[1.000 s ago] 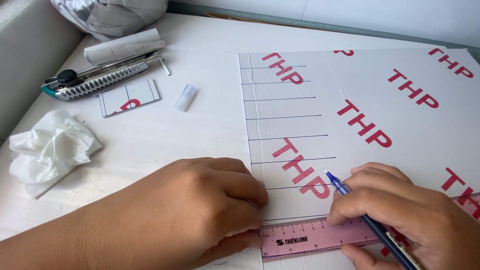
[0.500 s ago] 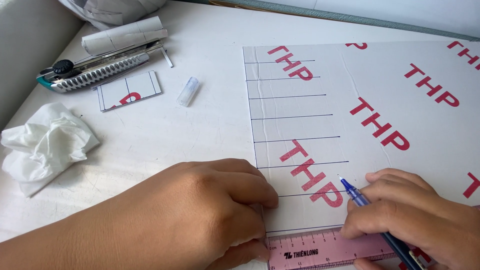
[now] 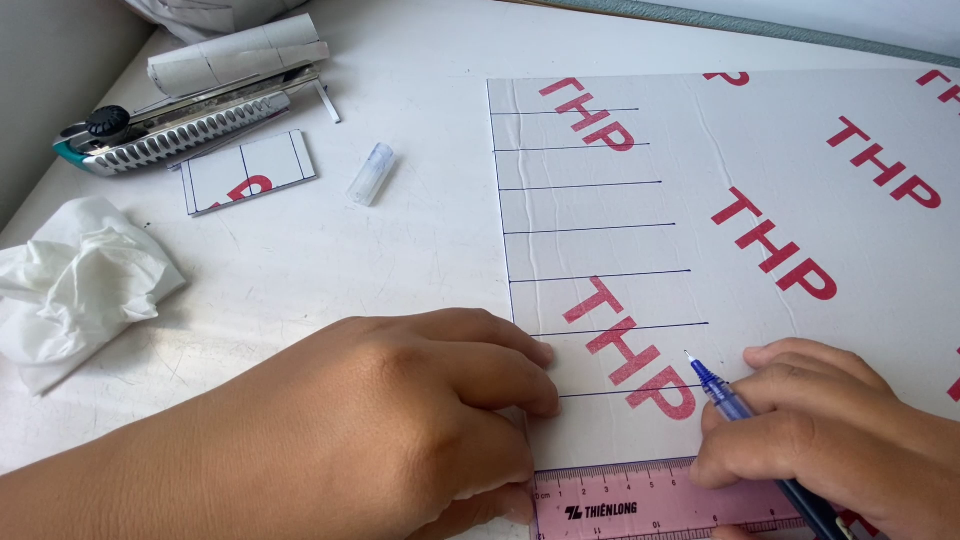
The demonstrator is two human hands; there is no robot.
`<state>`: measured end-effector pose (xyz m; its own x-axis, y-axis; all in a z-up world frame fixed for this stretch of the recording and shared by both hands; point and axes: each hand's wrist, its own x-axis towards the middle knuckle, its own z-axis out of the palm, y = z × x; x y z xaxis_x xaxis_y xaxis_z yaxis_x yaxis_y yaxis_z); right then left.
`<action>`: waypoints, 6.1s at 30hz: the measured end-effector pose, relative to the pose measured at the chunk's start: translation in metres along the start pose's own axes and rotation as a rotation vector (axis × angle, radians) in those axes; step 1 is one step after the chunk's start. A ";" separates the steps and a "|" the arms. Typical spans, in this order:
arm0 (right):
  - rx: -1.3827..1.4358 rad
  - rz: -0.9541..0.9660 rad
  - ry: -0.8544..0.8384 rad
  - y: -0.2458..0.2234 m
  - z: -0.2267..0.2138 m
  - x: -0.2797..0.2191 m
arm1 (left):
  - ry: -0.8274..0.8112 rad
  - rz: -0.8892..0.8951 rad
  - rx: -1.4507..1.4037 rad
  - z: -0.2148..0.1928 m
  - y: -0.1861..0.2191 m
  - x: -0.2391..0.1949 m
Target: The person is using a ruler and a pen to measure and draw parallel lines on a white board.
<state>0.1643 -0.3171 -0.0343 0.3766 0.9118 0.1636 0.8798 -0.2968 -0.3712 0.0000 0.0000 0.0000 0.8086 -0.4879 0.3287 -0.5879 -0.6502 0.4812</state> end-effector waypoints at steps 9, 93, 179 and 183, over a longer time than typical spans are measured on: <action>0.009 -0.033 0.017 -0.012 -0.005 0.011 | -0.022 -0.022 0.044 0.000 0.003 -0.001; 0.098 -0.064 -0.050 0.023 -0.038 0.011 | 0.015 -0.382 0.170 0.044 0.017 -0.011; 0.059 -0.245 0.028 -0.027 -0.024 0.032 | 0.053 0.044 0.166 0.015 0.023 0.006; 0.056 -0.263 0.036 -0.028 -0.024 0.033 | 0.068 0.056 0.170 0.019 0.022 0.005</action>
<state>0.1591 -0.2855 0.0029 0.1478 0.9447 0.2929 0.9319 -0.0338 -0.3611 -0.0093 -0.0284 -0.0032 0.7706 -0.4898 0.4078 -0.6227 -0.7148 0.3182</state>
